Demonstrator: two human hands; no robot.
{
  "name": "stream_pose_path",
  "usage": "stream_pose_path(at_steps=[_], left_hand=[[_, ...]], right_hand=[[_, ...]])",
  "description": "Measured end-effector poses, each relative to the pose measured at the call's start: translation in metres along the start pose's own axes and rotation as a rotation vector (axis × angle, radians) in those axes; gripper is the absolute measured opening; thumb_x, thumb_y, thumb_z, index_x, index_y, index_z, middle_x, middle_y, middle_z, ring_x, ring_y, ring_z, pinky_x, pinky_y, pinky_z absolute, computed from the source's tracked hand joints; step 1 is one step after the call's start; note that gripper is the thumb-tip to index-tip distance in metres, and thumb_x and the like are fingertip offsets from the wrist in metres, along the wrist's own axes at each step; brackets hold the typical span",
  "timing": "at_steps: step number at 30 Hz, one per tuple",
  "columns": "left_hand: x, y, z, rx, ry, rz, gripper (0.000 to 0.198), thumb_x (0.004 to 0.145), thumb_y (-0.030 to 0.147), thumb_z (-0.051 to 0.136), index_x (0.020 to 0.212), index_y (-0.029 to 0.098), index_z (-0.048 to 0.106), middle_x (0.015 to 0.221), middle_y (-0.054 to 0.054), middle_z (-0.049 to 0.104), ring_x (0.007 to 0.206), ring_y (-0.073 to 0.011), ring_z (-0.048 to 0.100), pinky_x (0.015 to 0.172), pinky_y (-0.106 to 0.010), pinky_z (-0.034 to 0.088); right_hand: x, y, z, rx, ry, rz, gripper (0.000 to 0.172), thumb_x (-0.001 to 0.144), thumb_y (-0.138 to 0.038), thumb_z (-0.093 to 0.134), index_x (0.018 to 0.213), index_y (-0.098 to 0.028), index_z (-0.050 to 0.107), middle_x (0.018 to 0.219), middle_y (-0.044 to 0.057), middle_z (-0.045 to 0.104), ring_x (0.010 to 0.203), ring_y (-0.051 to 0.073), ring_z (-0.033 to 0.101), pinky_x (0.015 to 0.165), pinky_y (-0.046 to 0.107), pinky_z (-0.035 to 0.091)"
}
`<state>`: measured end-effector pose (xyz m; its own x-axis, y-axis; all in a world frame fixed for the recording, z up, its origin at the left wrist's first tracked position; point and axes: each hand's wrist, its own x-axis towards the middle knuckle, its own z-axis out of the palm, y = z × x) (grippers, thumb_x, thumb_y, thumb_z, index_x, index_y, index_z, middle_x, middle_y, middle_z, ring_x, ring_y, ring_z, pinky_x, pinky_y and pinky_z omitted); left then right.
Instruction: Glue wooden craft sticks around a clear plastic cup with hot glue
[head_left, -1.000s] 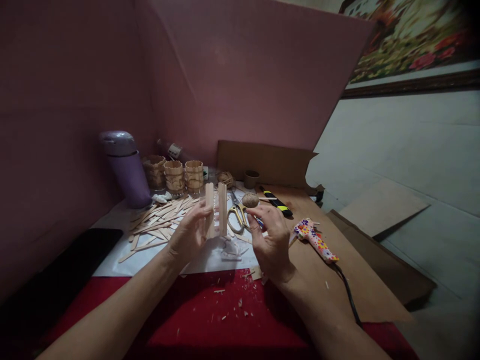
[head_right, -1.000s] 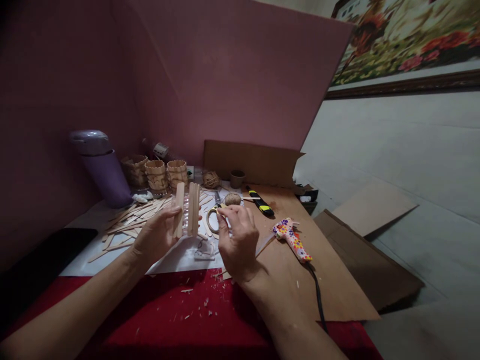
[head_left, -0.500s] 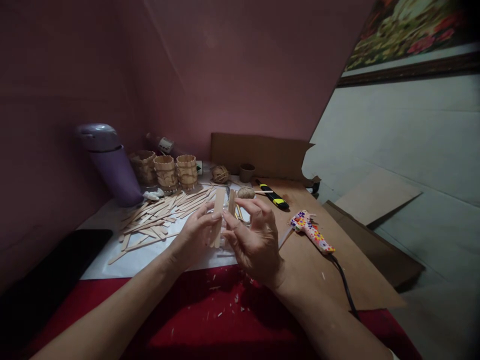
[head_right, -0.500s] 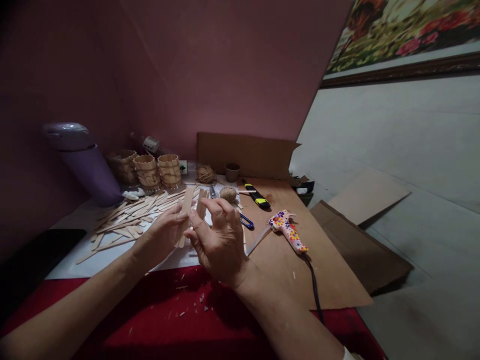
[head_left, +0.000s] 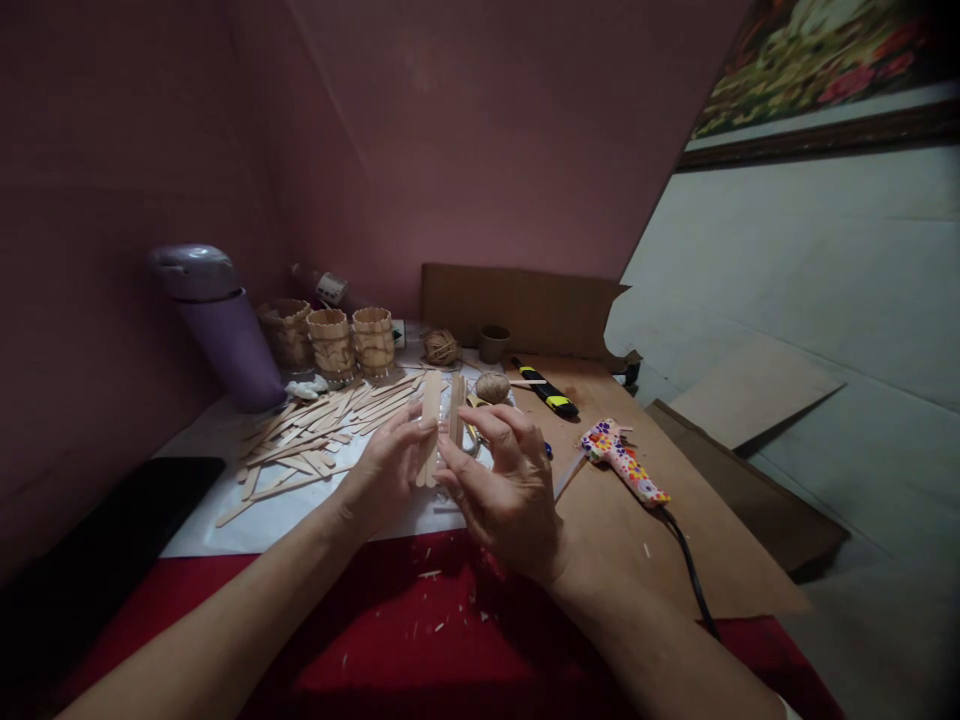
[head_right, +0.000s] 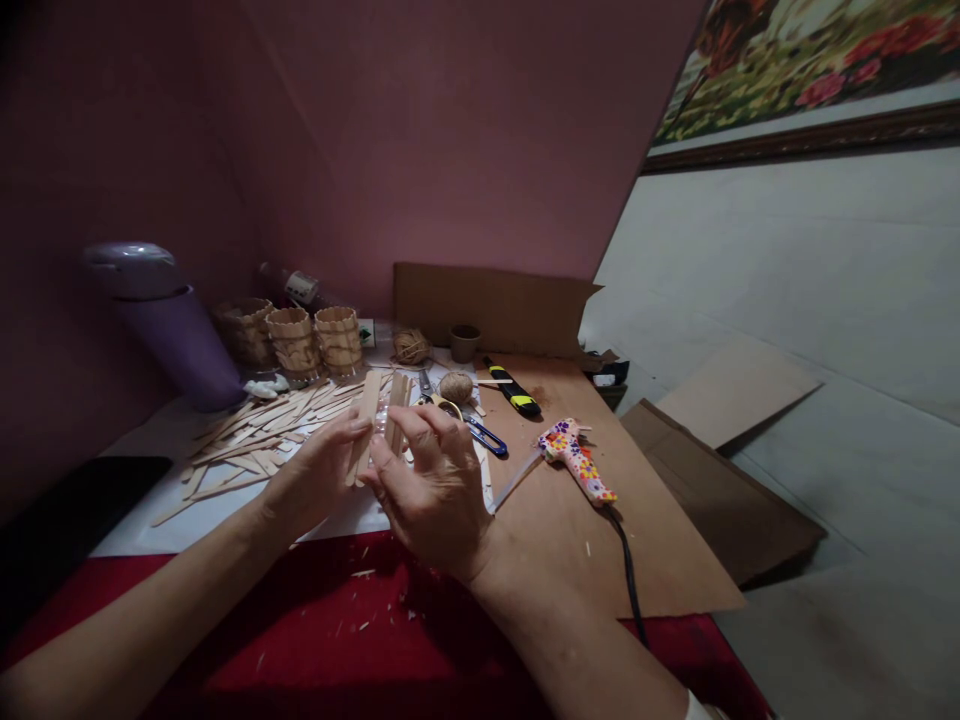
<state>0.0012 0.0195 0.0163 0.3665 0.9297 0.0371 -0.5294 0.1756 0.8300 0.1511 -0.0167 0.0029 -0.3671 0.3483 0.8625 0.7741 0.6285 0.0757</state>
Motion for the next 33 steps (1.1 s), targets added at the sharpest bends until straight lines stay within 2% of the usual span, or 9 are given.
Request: stream_pose_path(at_steps=[3, 7, 11, 17, 21, 25, 29, 31, 33], left_hand=[[0.0, 0.001, 0.0, -0.008, 0.03, -0.011, 0.023, 0.074, 0.021, 0.069, 0.097, 0.019, 0.068, 0.092, -0.003, 0.072, 0.08, -0.0177, 0.064, 0.07, -0.026, 0.05], [0.0, 0.001, -0.001, -0.016, 0.038, -0.009, 0.019, 0.076, 0.022, 0.069, 0.094, 0.019, 0.068, 0.09, -0.002, 0.071, 0.08, -0.0172, 0.064, 0.068, -0.025, 0.049], [0.0, 0.001, 0.0, 0.008, 0.044, -0.001, 0.025, 0.076, 0.021, 0.07, 0.1, 0.018, 0.068, 0.097, -0.004, 0.073, 0.087, -0.0182, 0.065, 0.069, -0.025, 0.048], [0.001, -0.001, -0.002, 0.005, 0.034, 0.001, 0.027, 0.077, 0.022, 0.07, 0.103, 0.017, 0.067, 0.101, -0.006, 0.074, 0.083, -0.0185, 0.066, 0.068, -0.025, 0.048], [0.003, -0.003, -0.005, 0.003, 0.053, -0.004, 0.033, 0.074, 0.023, 0.074, 0.106, 0.017, 0.065, 0.099, -0.006, 0.073, 0.082, -0.0184, 0.066, 0.066, -0.025, 0.049], [0.003, -0.001, -0.005, 0.0, 0.084, -0.017, 0.033, 0.072, 0.024, 0.076, 0.103, 0.018, 0.065, 0.091, -0.003, 0.071, 0.073, -0.0159, 0.064, 0.06, -0.024, 0.049], [0.001, 0.005, -0.002, 0.017, 0.098, -0.032, 0.034, 0.072, 0.028, 0.075, 0.103, 0.018, 0.066, 0.084, -0.003, 0.068, 0.068, -0.0171, 0.062, 0.054, -0.025, 0.051], [0.0, 0.008, -0.002, 0.023, 0.112, -0.027, 0.037, 0.071, 0.028, 0.075, 0.105, 0.019, 0.066, 0.089, -0.004, 0.068, 0.071, -0.0191, 0.063, 0.053, -0.027, 0.053], [0.0, 0.009, -0.002, 0.032, 0.128, -0.026, 0.038, 0.07, 0.028, 0.075, 0.106, 0.019, 0.065, 0.093, -0.005, 0.068, 0.073, -0.0202, 0.064, 0.053, -0.029, 0.055]], right_hand=[[0.0, -0.002, -0.001, 0.036, 0.0, 0.003, 0.019, 0.092, -0.027, 0.061, 0.103, -0.016, 0.072, 0.124, 0.013, 0.061, 0.118, 0.028, 0.049, 0.099, 0.045, 0.047], [0.0, -0.002, -0.001, 0.043, 0.028, 0.044, 0.022, 0.094, -0.03, 0.058, 0.102, -0.016, 0.072, 0.123, 0.013, 0.062, 0.116, 0.028, 0.05, 0.099, 0.046, 0.046], [0.0, -0.001, 0.001, -0.01, 0.014, 0.029, 0.024, 0.093, -0.024, 0.057, 0.112, -0.014, 0.07, 0.126, 0.014, 0.062, 0.118, 0.028, 0.049, 0.099, 0.046, 0.046], [0.001, -0.001, 0.001, 0.005, 0.005, 0.022, 0.021, 0.092, -0.022, 0.058, 0.107, -0.016, 0.072, 0.123, 0.012, 0.063, 0.118, 0.027, 0.049, 0.1, 0.044, 0.046], [0.0, -0.002, 0.0, -0.014, -0.019, 0.039, 0.026, 0.092, -0.022, 0.058, 0.114, -0.017, 0.07, 0.127, 0.012, 0.061, 0.12, 0.027, 0.048, 0.101, 0.045, 0.045], [0.002, -0.003, 0.0, 0.016, -0.011, 0.06, 0.018, 0.093, -0.024, 0.057, 0.103, -0.019, 0.072, 0.124, 0.01, 0.063, 0.119, 0.026, 0.049, 0.101, 0.045, 0.046], [0.01, 0.009, -0.014, 0.027, 0.007, 0.207, 0.018, 0.095, -0.025, 0.055, 0.084, -0.019, 0.069, 0.094, 0.008, 0.069, 0.097, 0.023, 0.058, 0.088, 0.039, 0.049], [0.011, 0.027, -0.03, -0.005, -0.056, 0.341, 0.021, 0.096, -0.024, 0.052, 0.082, -0.017, 0.067, 0.082, 0.006, 0.067, 0.083, 0.021, 0.06, 0.077, 0.035, 0.049], [0.004, 0.051, -0.05, -0.098, -0.204, 0.496, 0.021, 0.096, -0.021, 0.049, 0.092, -0.017, 0.069, 0.089, 0.007, 0.069, 0.082, 0.02, 0.063, 0.072, 0.032, 0.047]])
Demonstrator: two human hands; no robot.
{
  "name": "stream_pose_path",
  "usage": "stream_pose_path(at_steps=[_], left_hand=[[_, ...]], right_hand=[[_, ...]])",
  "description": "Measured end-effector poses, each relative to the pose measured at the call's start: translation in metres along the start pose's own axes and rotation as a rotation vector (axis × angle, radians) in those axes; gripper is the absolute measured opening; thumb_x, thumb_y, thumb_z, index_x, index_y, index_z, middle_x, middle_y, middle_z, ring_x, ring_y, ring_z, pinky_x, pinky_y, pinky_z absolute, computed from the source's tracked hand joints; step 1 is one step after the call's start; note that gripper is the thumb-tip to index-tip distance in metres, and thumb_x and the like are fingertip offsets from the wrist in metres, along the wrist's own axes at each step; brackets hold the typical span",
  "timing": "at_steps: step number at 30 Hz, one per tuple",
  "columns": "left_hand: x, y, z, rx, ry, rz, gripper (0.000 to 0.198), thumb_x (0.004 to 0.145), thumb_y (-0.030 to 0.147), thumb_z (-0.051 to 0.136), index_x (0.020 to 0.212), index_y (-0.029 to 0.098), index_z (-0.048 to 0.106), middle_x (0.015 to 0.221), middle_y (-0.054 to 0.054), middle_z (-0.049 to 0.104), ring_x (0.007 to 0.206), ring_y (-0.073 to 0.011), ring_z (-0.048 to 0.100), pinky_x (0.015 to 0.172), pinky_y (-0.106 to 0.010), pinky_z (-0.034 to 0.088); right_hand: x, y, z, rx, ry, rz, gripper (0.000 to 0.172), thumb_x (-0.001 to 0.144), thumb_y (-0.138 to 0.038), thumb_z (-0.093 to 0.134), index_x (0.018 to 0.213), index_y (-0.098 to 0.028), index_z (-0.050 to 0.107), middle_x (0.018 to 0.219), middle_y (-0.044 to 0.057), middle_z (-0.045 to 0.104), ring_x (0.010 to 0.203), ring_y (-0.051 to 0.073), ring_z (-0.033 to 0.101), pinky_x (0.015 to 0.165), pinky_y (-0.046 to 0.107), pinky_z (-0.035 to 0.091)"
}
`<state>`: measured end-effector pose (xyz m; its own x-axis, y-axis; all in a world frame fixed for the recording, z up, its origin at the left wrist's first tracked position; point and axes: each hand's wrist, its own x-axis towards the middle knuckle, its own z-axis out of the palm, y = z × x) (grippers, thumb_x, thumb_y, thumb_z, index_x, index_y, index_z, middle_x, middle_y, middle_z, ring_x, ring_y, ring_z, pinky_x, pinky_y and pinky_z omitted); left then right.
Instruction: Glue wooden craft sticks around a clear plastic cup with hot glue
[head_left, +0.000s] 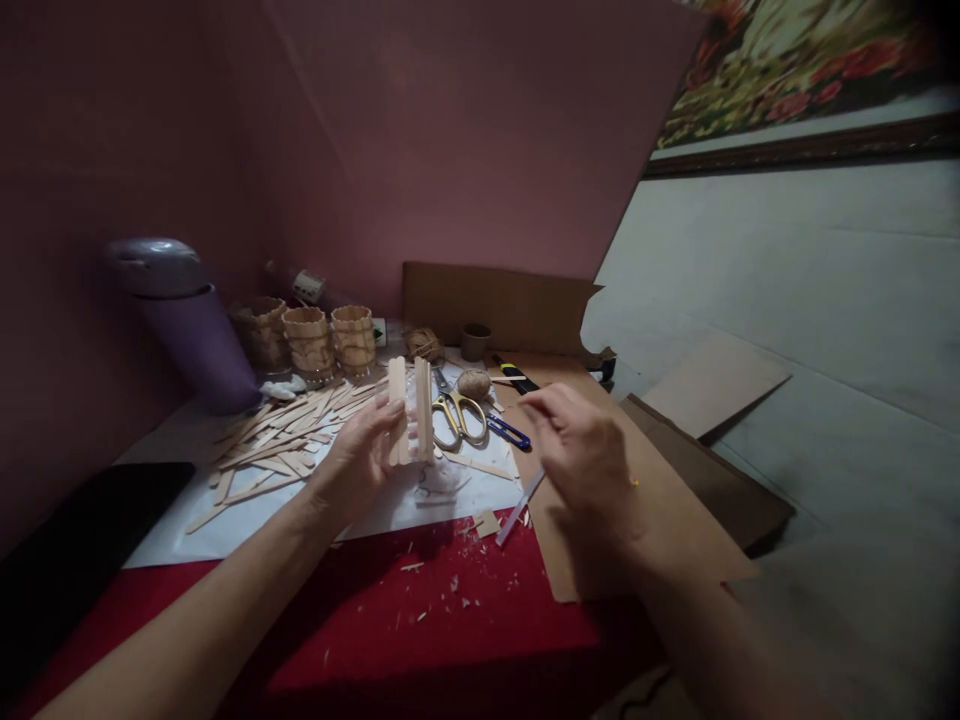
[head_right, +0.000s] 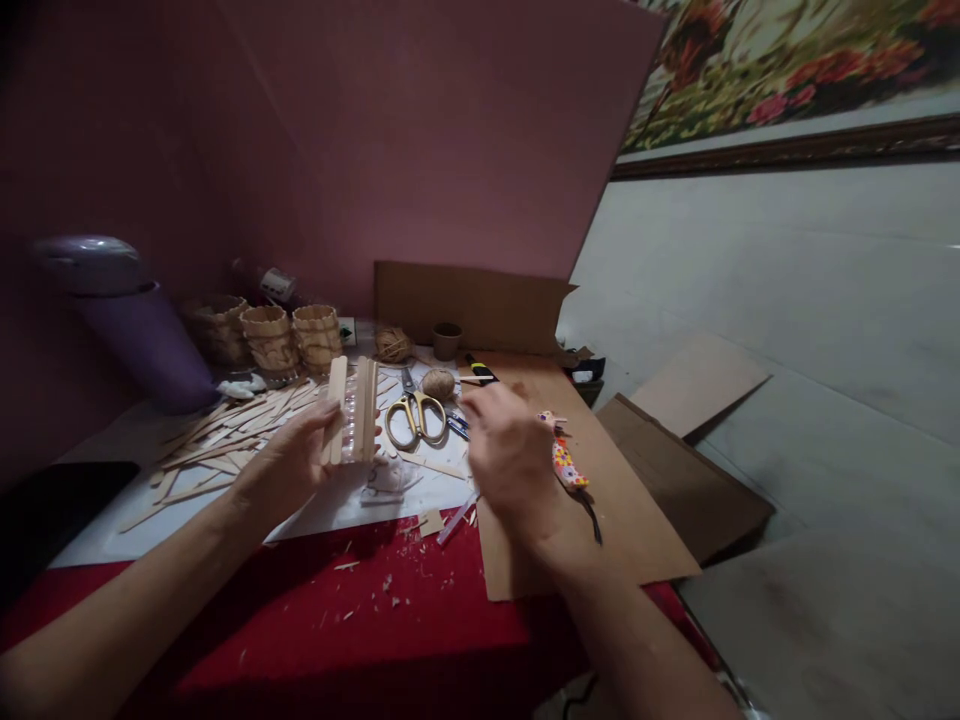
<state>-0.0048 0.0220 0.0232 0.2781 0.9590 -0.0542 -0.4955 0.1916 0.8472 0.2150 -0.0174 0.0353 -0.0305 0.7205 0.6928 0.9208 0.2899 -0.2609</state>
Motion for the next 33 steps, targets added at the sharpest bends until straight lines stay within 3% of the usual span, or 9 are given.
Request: stream_pose_path(at_steps=[4, 8, 12, 17, 20, 22, 27, 29, 33], left_hand=[[0.002, 0.0, -0.001, -0.001, 0.02, -0.009, 0.036, 0.071, 0.029, 0.074, 0.104, 0.017, 0.065, 0.089, -0.006, 0.067, 0.072, -0.0197, 0.062, 0.053, -0.03, 0.057], [0.003, 0.0, 0.0, 0.013, 0.061, -0.002, 0.034, 0.071, 0.028, 0.072, 0.102, 0.016, 0.066, 0.093, -0.007, 0.066, 0.075, -0.0201, 0.062, 0.053, -0.031, 0.058], [0.005, -0.001, -0.003, 0.034, 0.065, 0.001, 0.035, 0.071, 0.028, 0.071, 0.103, 0.017, 0.064, 0.096, -0.007, 0.066, 0.076, -0.0212, 0.063, 0.055, -0.033, 0.059], [0.008, -0.005, -0.011, 0.035, 0.04, 0.038, 0.038, 0.071, 0.031, 0.075, 0.105, 0.018, 0.064, 0.099, -0.007, 0.067, 0.082, -0.0229, 0.064, 0.059, -0.033, 0.058], [0.007, -0.005, -0.011, 0.032, 0.006, 0.038, 0.042, 0.069, 0.032, 0.078, 0.106, 0.019, 0.064, 0.098, -0.006, 0.067, 0.081, -0.022, 0.064, 0.058, -0.032, 0.056], [0.006, -0.004, -0.009, 0.033, -0.01, 0.023, 0.043, 0.068, 0.033, 0.08, 0.105, 0.018, 0.064, 0.096, -0.006, 0.068, 0.079, -0.0207, 0.064, 0.06, -0.031, 0.055], [0.003, -0.005, -0.005, 0.049, -0.069, -0.024, 0.046, 0.067, 0.035, 0.079, 0.108, 0.018, 0.064, 0.091, -0.006, 0.068, 0.078, -0.0218, 0.065, 0.064, -0.032, 0.055], [0.003, -0.007, -0.005, 0.06, -0.076, -0.046, 0.044, 0.07, 0.036, 0.077, 0.109, 0.018, 0.064, 0.094, -0.008, 0.069, 0.08, -0.0242, 0.066, 0.064, -0.035, 0.056], [0.002, -0.012, -0.005, 0.04, -0.134, -0.1, 0.041, 0.075, 0.04, 0.074, 0.107, 0.017, 0.066, 0.095, -0.011, 0.069, 0.08, -0.0269, 0.067, 0.069, -0.041, 0.057]], right_hand=[[-0.01, 0.062, -0.018, -0.493, -0.276, 0.329, 0.029, 0.094, -0.034, 0.053, 0.1, -0.012, 0.07, 0.103, 0.018, 0.067, 0.095, 0.03, 0.064, 0.073, 0.038, 0.045], [-0.027, 0.101, -0.011, -0.476, -0.523, 0.414, 0.048, 0.084, -0.046, 0.065, 0.118, -0.012, 0.064, 0.112, 0.02, 0.067, 0.105, 0.033, 0.063, 0.077, 0.037, 0.045], [-0.034, 0.116, -0.003, -0.257, -0.52, 0.417, 0.036, 0.087, -0.036, 0.057, 0.114, -0.012, 0.064, 0.11, 0.019, 0.069, 0.102, 0.031, 0.064, 0.077, 0.036, 0.044], [-0.038, 0.126, -0.013, 0.271, -0.342, 0.524, 0.022, 0.081, -0.038, 0.063, 0.092, -0.02, 0.066, 0.091, 0.009, 0.069, 0.085, 0.025, 0.062, 0.068, 0.031, 0.043], [-0.041, 0.12, -0.027, 0.574, -0.289, 0.73, 0.031, 0.079, -0.051, 0.064, 0.075, -0.022, 0.055, 0.058, -0.002, 0.048, 0.05, 0.014, 0.043, 0.047, 0.026, 0.03], [-0.042, 0.106, -0.037, 0.717, -0.273, 0.792, 0.037, 0.076, -0.054, 0.069, 0.073, -0.022, 0.051, 0.057, -0.006, 0.041, 0.046, 0.01, 0.034, 0.042, 0.024, 0.023], [-0.041, 0.052, -0.052, 0.918, -0.296, 0.948, 0.034, 0.072, -0.041, 0.08, 0.079, -0.019, 0.056, 0.065, -0.004, 0.051, 0.052, 0.007, 0.043, 0.045, 0.018, 0.034], [-0.04, 0.027, -0.052, 0.996, -0.415, 0.964, 0.04, 0.069, -0.047, 0.082, 0.086, -0.018, 0.059, 0.073, -0.002, 0.058, 0.053, 0.007, 0.048, 0.045, 0.018, 0.037], [-0.038, -0.013, -0.05, 1.043, -0.784, 0.74, 0.051, 0.078, -0.066, 0.066, 0.07, -0.016, 0.059, 0.062, -0.001, 0.054, 0.049, 0.007, 0.046, 0.043, 0.019, 0.032]])
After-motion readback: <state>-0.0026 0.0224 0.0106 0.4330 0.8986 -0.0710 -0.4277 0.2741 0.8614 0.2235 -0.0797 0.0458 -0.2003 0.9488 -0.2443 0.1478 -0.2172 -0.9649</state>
